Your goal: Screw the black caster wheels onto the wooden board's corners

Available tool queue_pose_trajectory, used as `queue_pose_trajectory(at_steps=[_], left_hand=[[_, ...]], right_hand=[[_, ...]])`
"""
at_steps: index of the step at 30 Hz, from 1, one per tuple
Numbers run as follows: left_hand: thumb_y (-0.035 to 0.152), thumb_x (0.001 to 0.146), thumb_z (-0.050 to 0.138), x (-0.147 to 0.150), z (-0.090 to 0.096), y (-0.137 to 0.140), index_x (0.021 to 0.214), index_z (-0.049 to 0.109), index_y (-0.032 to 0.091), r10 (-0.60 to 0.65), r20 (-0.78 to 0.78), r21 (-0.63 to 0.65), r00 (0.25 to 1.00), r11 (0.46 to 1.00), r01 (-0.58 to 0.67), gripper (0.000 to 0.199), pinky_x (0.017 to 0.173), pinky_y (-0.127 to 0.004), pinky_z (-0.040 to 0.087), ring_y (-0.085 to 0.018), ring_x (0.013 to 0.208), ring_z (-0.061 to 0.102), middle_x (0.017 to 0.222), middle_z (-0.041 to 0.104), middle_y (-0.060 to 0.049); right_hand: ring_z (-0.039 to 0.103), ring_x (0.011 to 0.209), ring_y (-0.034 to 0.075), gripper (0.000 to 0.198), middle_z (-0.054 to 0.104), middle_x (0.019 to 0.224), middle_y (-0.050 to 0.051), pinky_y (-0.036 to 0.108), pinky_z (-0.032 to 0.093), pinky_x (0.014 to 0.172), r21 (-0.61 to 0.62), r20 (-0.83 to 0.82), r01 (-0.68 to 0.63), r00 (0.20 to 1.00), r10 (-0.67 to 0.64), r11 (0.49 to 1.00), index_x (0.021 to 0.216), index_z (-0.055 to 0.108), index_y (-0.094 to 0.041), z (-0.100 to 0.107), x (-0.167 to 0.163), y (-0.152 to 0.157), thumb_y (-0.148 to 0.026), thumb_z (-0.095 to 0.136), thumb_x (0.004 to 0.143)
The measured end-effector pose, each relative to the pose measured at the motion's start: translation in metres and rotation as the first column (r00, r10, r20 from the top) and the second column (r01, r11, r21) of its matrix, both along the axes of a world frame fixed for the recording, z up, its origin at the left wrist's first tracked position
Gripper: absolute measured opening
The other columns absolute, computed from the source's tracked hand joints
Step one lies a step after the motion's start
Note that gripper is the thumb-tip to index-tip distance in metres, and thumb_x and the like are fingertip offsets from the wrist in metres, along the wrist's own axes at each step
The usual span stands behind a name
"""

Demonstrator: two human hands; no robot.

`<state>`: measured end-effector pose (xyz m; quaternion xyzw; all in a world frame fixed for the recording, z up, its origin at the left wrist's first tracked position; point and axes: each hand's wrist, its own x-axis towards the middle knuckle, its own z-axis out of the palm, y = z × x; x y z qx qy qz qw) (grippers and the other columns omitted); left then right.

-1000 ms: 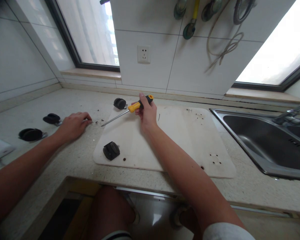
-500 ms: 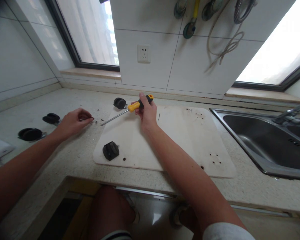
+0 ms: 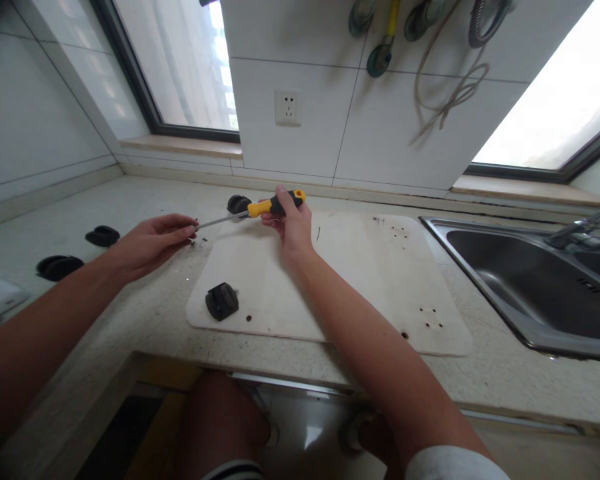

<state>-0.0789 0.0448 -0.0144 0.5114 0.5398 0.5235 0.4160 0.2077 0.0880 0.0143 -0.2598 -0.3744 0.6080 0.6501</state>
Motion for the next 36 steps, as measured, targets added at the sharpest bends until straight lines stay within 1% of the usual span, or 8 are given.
queue_pose_trajectory(at_steps=[4,8,11,14,20,26,32,36], left_hand=[[0.028,0.069,0.102,0.004,0.005,-0.003,0.100,0.086,0.020,-0.010,0.126,-0.027,0.992,1.000,0.013,0.035,0.096,-0.031,0.067,-0.019,0.098,0.078,0.107,0.082,-0.008],[0.019,0.073,0.097,0.008,0.010,-0.006,0.100,0.086,0.020,0.011,0.179,-0.069,0.984,0.998,0.001,0.028,0.098,-0.029,0.068,-0.019,0.102,0.080,0.108,0.084,-0.009],[0.019,0.076,0.095,0.010,0.012,-0.008,0.100,0.086,0.020,0.017,0.169,-0.070,0.985,0.998,-0.005,0.025,0.095,-0.028,0.069,-0.020,0.101,0.081,0.108,0.084,-0.009],[0.019,0.077,0.095,0.011,0.012,-0.008,0.100,0.086,0.020,0.028,0.172,-0.065,0.985,0.998,-0.017,0.025,0.093,-0.026,0.069,-0.019,0.101,0.082,0.107,0.084,-0.009],[0.022,0.079,0.094,0.011,0.010,-0.007,0.102,0.085,0.020,0.050,0.115,-0.036,0.992,0.998,-0.046,0.025,0.094,-0.032,0.071,-0.023,0.107,0.082,0.113,0.084,-0.010],[0.021,0.075,0.097,0.009,0.007,-0.006,0.101,0.086,0.019,0.048,0.163,-0.040,0.985,0.998,-0.042,0.028,0.091,-0.026,0.069,-0.019,0.103,0.081,0.113,0.084,-0.009],[0.023,0.076,0.097,0.012,0.007,-0.006,0.101,0.085,0.019,0.059,0.142,-0.020,0.988,0.998,-0.057,0.028,0.094,-0.032,0.071,-0.024,0.107,0.082,0.111,0.084,-0.010],[0.024,0.076,0.097,0.014,0.007,-0.006,0.101,0.085,0.019,0.093,0.132,-0.012,0.987,0.996,-0.092,0.028,0.092,-0.033,0.071,-0.024,0.107,0.083,0.110,0.084,-0.010]], right_hand=[[0.068,0.057,0.009,0.050,0.086,0.089,0.006,0.019,0.062,0.056,0.015,-0.006,-0.006,1.000,0.006,1.000,0.087,0.069,-0.021,0.000,0.000,0.000,-0.059,0.100,0.075],[0.069,0.058,0.010,0.048,0.086,0.089,0.006,0.019,0.062,0.058,0.010,-0.003,-0.001,1.000,0.001,1.000,0.087,0.068,-0.022,0.000,-0.001,-0.001,-0.057,0.099,0.077],[0.069,0.059,0.010,0.047,0.086,0.089,0.005,0.019,0.063,0.059,0.010,0.007,0.004,1.000,-0.004,1.000,0.087,0.068,-0.022,0.001,-0.001,-0.001,-0.057,0.099,0.078],[0.070,0.060,0.010,0.048,0.085,0.088,0.005,0.019,0.063,0.059,0.017,-0.001,0.004,1.000,-0.004,1.000,0.087,0.068,-0.022,0.000,-0.001,0.000,-0.057,0.100,0.076],[0.070,0.061,0.010,0.048,0.085,0.089,0.004,0.020,0.064,0.061,0.030,0.004,0.000,1.000,-0.001,1.000,0.088,0.070,-0.022,-0.001,-0.001,0.000,-0.058,0.100,0.076],[0.070,0.061,0.010,0.049,0.086,0.089,0.005,0.020,0.063,0.060,0.034,-0.001,-0.003,1.000,0.003,0.999,0.088,0.069,-0.022,0.000,-0.002,-0.001,-0.057,0.100,0.075],[0.070,0.062,0.010,0.046,0.086,0.091,0.004,0.020,0.063,0.062,0.044,0.017,-0.010,1.000,0.009,0.999,0.090,0.069,-0.023,-0.001,-0.002,-0.001,-0.057,0.098,0.077],[0.071,0.063,0.011,0.046,0.086,0.090,0.004,0.022,0.064,0.064,0.074,0.008,-0.002,1.000,0.002,0.997,0.093,0.069,-0.023,-0.002,-0.002,-0.001,-0.055,0.098,0.077]])
